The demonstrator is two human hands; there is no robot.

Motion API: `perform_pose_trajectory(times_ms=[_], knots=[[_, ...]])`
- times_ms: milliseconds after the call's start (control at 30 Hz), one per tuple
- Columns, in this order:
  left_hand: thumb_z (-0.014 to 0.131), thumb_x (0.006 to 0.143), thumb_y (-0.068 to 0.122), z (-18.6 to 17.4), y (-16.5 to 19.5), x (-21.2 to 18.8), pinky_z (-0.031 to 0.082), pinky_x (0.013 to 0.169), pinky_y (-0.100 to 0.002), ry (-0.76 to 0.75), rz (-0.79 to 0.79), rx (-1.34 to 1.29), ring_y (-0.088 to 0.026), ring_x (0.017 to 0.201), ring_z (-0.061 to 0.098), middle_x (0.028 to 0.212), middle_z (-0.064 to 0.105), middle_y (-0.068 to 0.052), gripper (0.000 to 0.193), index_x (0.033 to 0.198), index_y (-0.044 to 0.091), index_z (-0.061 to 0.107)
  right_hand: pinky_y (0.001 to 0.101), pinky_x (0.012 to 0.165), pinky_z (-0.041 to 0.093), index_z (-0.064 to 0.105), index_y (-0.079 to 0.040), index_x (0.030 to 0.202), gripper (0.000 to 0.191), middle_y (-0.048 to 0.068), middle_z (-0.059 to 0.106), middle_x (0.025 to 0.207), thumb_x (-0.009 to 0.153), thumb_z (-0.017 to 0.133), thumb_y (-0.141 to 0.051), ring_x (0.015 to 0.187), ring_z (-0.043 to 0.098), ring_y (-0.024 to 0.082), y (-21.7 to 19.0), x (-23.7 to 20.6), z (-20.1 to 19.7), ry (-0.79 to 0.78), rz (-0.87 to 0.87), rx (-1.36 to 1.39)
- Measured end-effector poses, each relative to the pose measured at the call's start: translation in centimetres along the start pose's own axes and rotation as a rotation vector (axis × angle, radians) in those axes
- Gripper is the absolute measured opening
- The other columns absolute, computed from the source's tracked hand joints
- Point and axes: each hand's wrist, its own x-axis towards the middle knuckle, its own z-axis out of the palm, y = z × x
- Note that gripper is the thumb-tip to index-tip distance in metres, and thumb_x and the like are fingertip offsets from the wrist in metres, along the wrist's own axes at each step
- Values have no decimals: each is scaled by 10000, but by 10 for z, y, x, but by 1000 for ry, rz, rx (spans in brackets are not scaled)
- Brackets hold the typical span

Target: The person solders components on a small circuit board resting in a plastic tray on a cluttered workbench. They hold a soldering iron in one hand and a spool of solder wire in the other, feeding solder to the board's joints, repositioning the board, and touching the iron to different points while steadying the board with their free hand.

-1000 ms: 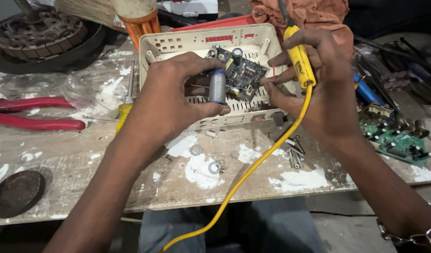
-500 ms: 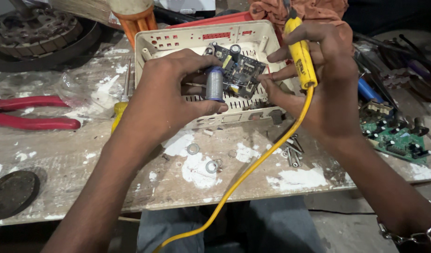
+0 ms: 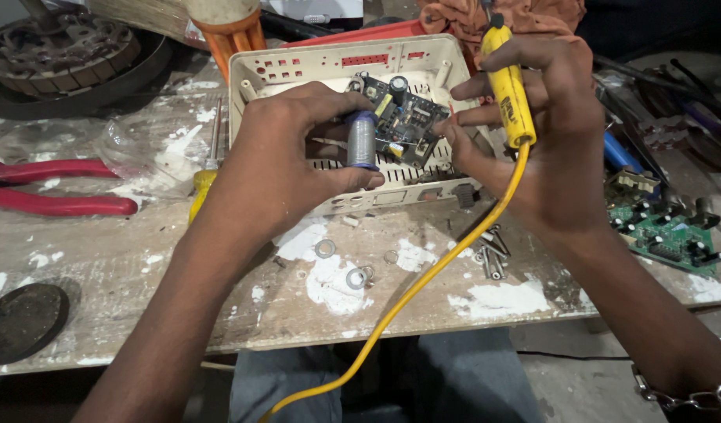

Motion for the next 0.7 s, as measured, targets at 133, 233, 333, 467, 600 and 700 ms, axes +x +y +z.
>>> perform_pose_trajectory(times_ms=[133,233,333,467,600,700], knots=[[917,669,84,0,1,1,612,831,-274,3,-17,33,-146,898,773,1088,734,-79,618,1240,19,692,342,989,617,380,3,1373,509,146,484,1315,1043,751,119,1227,705,233,0,-2,-1,21,17,22],[923,665,96,-1,2,0,638,816,-273,2,-6,63,-146,877,767,1068,737,-81,623,1242,31,696,340,962,613,398,13,1354,469,164,573,1219,1051,746,102,1160,726,249,2,-1,-2,58,-57,-75],[925,656,104,-1,1,1,632,806,-281,-3,-3,71,-149,873,761,1065,738,-83,634,1246,40,701,325,880,620,458,6,1324,357,177,655,1090,1109,739,49,1000,752,250,8,-1,-3,191,-119,-118],[929,649,99,-1,-1,1,621,820,-297,1,38,59,-168,891,758,1097,741,-99,643,1247,31,701,295,848,586,483,-12,1329,301,157,629,1142,1117,694,24,1016,729,241,9,-22,-12,420,-90,-158],[931,643,101,0,-5,2,613,848,-300,9,100,56,-183,919,760,1125,744,-117,649,1248,31,705,265,817,553,508,-30,1333,253,137,603,1194,1125,649,0,1031,707,231,-9,-64,-28,428,101,-257],[937,654,124,2,-9,3,616,857,-294,0,88,38,-179,956,767,1178,737,-119,626,1229,30,708,243,793,527,526,-43,1336,225,121,584,1233,1131,615,-19,1043,690,224,-38,-92,-35,362,251,-276]])
